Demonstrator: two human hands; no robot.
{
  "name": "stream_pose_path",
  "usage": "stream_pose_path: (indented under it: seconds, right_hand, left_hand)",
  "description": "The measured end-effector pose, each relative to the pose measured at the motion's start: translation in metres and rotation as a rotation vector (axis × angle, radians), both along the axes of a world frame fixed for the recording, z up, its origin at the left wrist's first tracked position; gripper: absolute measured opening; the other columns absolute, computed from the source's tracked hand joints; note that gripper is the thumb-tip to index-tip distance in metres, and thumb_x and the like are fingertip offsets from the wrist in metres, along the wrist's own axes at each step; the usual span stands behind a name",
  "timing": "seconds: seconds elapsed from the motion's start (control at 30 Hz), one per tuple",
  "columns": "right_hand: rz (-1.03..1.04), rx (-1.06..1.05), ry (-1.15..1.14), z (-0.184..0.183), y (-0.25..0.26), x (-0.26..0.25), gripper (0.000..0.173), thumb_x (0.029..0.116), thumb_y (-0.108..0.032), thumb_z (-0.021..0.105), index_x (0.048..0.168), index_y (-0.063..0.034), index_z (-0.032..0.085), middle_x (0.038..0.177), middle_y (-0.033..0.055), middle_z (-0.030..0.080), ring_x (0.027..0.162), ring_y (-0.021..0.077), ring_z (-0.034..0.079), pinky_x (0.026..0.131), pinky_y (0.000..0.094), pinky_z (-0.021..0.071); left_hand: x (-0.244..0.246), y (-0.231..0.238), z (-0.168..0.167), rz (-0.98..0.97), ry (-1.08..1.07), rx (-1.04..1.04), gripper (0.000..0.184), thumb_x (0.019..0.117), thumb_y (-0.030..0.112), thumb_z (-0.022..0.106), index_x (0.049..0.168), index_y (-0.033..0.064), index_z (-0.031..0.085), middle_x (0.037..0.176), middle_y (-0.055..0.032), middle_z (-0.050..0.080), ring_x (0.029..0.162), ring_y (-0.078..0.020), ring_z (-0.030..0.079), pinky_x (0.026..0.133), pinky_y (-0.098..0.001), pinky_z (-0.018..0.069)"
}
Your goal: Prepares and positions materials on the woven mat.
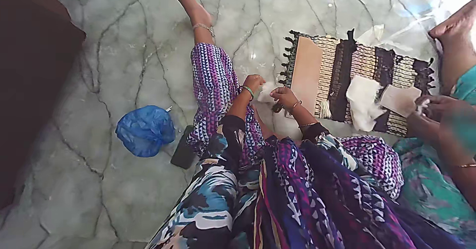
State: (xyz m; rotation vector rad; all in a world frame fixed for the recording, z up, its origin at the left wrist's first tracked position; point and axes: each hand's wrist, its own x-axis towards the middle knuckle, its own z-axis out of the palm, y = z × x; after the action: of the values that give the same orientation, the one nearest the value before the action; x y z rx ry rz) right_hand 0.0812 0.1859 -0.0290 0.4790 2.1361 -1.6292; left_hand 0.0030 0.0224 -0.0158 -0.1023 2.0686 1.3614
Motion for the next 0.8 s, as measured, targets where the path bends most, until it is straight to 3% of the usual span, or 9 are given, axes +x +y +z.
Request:
stream_pose_path:
  seconds: [0.1, 0.13, 0.17, 0.23, 0.3, 0.43, 0.53, 0.67, 0.8]
  right_hand:
    - [-0.031, -0.037, 0.003, 0.000, 0.007, 0.006, 0.010, 0.1000, -0.006, 0.063, 0.101, 0.0042, 0.065, 0.077, 0.0018, 0.059, 0.063, 0.0042, 0.048, 0.061, 0.0233, 0.0424]
    - [-0.054, -0.048, -0.005, 0.002, 0.007, 0.008, 0.011, 0.1006, -0.006, 0.062, 0.102, 0.0043, 0.065, 0.077, 0.0020, 0.059, 0.062, 0.0043, 0.048, 0.060, 0.0233, 0.0417]
    - [-0.076, -0.057, -0.012, 0.003, 0.007, 0.009, 0.012, 0.1011, -0.007, 0.062, 0.104, 0.0040, 0.065, 0.077, 0.0018, 0.059, 0.061, 0.0041, 0.047, 0.059, 0.0227, 0.0407]
    - [-0.110, -0.082, -0.020, 0.008, 0.008, 0.010, 0.012, 0.1019, -0.008, 0.060, 0.104, 0.0033, 0.064, 0.076, 0.0007, 0.058, 0.059, 0.0033, 0.046, 0.056, 0.0212, 0.0390]
    - [-0.137, -0.107, -0.027, 0.011, 0.011, 0.009, 0.011, 0.1025, -0.008, 0.059, 0.103, 0.0018, 0.064, 0.075, -0.0005, 0.058, 0.057, 0.0026, 0.046, 0.054, 0.0200, 0.0388]
    - [-0.137, 0.084, 0.045, 0.012, 0.009, 0.008, 0.014, 0.0999, -0.008, 0.064, 0.105, 0.0050, 0.067, 0.085, 0.0083, 0.064, 0.069, 0.0100, 0.053, 0.066, 0.0291, 0.0461]
    - [-0.065, 0.341, 0.262, 0.017, 0.003, 0.017, 0.026, 0.0956, -0.013, 0.071, 0.110, 0.0082, 0.067, 0.104, 0.0249, 0.067, 0.088, 0.0332, 0.065, 0.082, 0.0505, 0.0527]
    - [0.201, 0.592, 0.471, 0.015, -0.009, 0.019, 0.044, 0.0824, -0.025, 0.084, 0.112, 0.0048, 0.071, 0.113, 0.0269, 0.067, 0.101, 0.0431, 0.067, 0.087, 0.0619, 0.0517]
    - [0.232, 0.667, 0.549, 0.006, -0.019, 0.019, 0.024, 0.0898, -0.012, 0.073, 0.107, 0.0043, 0.074, 0.110, 0.0274, 0.069, 0.106, 0.0463, 0.066, 0.090, 0.0651, 0.0491]
  left_hand:
    - [0.001, 0.004, -0.016, -0.053, 0.007, -0.068, 0.034, 0.1068, 0.020, 0.054, 0.119, -0.0090, 0.067, 0.118, -0.0275, 0.067, 0.109, -0.0359, 0.063, 0.099, -0.0550, 0.0466]
    - [0.002, 0.003, -0.016, -0.050, 0.003, -0.080, 0.041, 0.1083, 0.027, 0.054, 0.117, -0.0118, 0.064, 0.117, -0.0306, 0.065, 0.110, -0.0391, 0.062, 0.100, -0.0578, 0.0448]
    - [0.003, 0.002, -0.013, -0.055, -0.016, -0.095, 0.050, 0.1098, 0.036, 0.051, 0.117, -0.0119, 0.063, 0.111, -0.0292, 0.063, 0.100, -0.0360, 0.059, 0.093, -0.0550, 0.0451]
    - [0.008, 0.002, 0.000, -0.097, -0.108, -0.114, 0.059, 0.1102, 0.049, 0.043, 0.120, -0.0053, 0.066, 0.093, -0.0151, 0.058, 0.076, -0.0209, 0.047, 0.073, -0.0399, 0.0433]
    - [0.011, 0.003, 0.001, -0.183, -0.178, -0.086, 0.056, 0.1086, 0.050, 0.046, 0.110, -0.0029, 0.065, 0.074, -0.0024, 0.045, 0.059, -0.0117, 0.038, 0.058, -0.0294, 0.0385]
    - [0.020, 0.013, -0.004, -0.229, -0.203, -0.018, 0.027, 0.1053, 0.024, 0.061, 0.098, -0.0026, 0.061, 0.071, -0.0006, 0.041, 0.054, -0.0076, 0.033, 0.051, -0.0240, 0.0316]
    - [0.021, 0.017, -0.006, -0.092, -0.228, 0.005, 0.029, 0.1068, 0.026, 0.059, 0.111, -0.0029, 0.064, 0.075, -0.0022, 0.044, 0.055, -0.0089, 0.034, 0.051, -0.0253, 0.0328]
    - [0.018, 0.017, -0.010, 0.017, -0.282, 0.073, 0.031, 0.1074, 0.029, 0.057, 0.118, 0.0002, 0.064, 0.076, -0.0019, 0.045, 0.054, -0.0090, 0.032, 0.050, -0.0251, 0.0308]
    - [0.022, 0.018, -0.010, 0.044, -0.278, 0.089, 0.026, 0.1067, 0.025, 0.057, 0.111, 0.0007, 0.065, 0.071, 0.0008, 0.042, 0.053, -0.0078, 0.032, 0.049, -0.0237, 0.0303]
